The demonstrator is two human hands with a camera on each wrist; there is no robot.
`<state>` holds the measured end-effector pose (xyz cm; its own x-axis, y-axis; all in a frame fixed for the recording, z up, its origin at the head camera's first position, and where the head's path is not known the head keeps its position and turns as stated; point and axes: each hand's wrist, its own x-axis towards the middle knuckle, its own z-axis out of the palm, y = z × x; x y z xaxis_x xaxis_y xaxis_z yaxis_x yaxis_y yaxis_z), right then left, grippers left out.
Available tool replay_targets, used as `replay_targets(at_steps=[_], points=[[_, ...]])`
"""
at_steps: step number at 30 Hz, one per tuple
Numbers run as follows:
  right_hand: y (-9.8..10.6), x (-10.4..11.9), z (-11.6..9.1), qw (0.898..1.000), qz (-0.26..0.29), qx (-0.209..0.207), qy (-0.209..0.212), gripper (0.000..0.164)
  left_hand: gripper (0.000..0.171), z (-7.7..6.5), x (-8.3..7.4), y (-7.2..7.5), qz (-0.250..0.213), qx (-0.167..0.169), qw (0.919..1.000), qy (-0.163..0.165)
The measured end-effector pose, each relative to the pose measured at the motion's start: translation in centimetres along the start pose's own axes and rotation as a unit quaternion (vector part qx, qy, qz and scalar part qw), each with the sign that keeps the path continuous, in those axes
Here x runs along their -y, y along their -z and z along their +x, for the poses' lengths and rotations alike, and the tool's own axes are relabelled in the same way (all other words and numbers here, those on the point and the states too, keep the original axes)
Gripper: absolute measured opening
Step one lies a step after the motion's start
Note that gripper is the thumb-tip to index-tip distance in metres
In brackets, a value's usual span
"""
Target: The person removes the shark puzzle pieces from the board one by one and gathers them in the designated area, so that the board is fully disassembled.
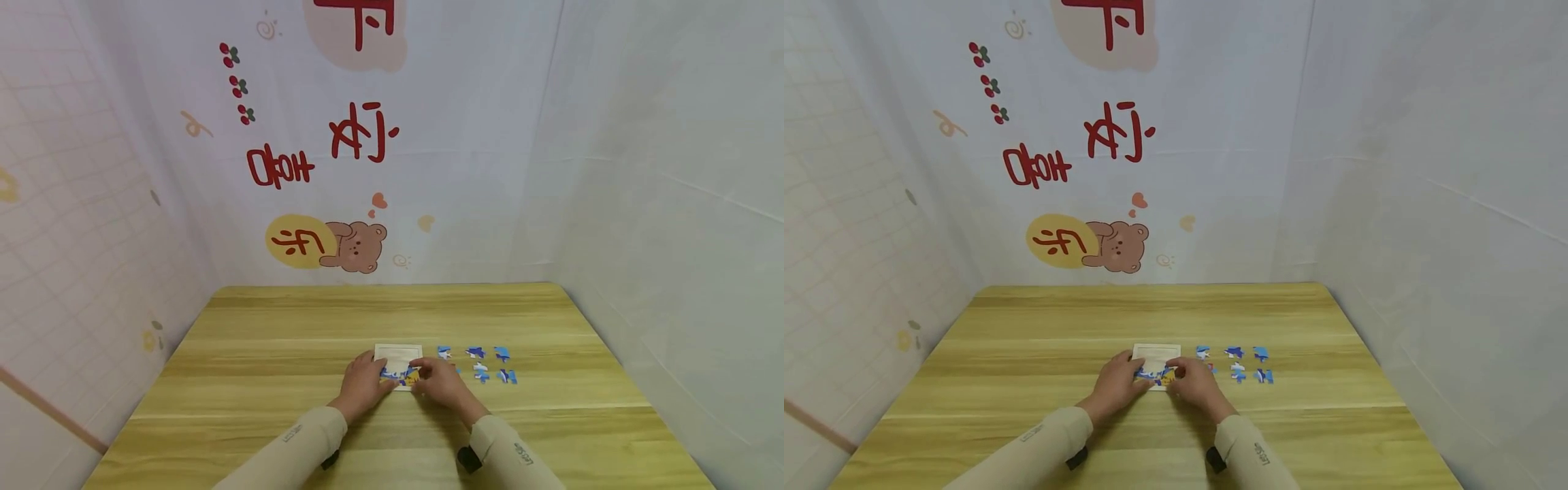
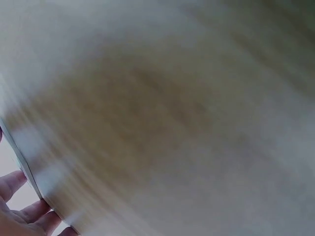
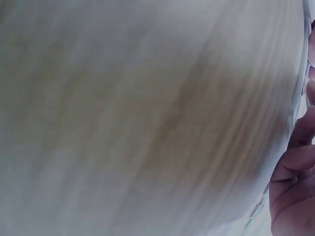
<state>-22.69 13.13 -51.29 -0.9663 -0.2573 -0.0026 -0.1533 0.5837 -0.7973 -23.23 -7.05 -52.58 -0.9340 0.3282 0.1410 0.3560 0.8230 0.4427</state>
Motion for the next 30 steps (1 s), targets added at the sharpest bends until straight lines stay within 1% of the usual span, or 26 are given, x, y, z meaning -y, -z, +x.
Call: replay_targets(at_steps=[7,11,14,18,22,25,30], points=[[0.1,-0.7,-0.3,0.999,-0.008,-0.037,0.006,0.034,0.052,0.2,-0.4,0.1,0.006,-0.003,0.9999,-0.010],[0.0,-0.9,-0.3,0.999,0.004,-0.053,0.013,0.030,0.052,0.2,-0.3,0.1,0.002,-0.008,0.9999,-0.014],[-0.1,-0.8,-0.4,0.998,0.027,-0.054,0.006,0.029,0.052,0.2,0.0,0.2,-0.004,-0.009,0.9999,-0.009],[-0.1,-0.7,-0.5,0.997,0.068,-0.044,-0.013,0.029,0.052,0.1,0.1,0.3,-0.002,-0.006,1.0000,0.000],[0.3,-1.1,-0.8,0.994,0.106,-0.025,-0.016,0.029,0.051,0.2,0.2,0.2,0.007,-0.005,1.0000,0.001],[0.7,-1.6,-1.2,0.993,0.116,-0.008,-0.018,0.027,0.051,0.1,0.2,0.1,0.007,-0.003,1.0000,0.001],[1.8,-2.9,-2.6,0.993,0.111,0.019,-0.026,0.027,0.054,-0.2,0.2,-0.2,0.006,-0.002,1.0000,0.005]])
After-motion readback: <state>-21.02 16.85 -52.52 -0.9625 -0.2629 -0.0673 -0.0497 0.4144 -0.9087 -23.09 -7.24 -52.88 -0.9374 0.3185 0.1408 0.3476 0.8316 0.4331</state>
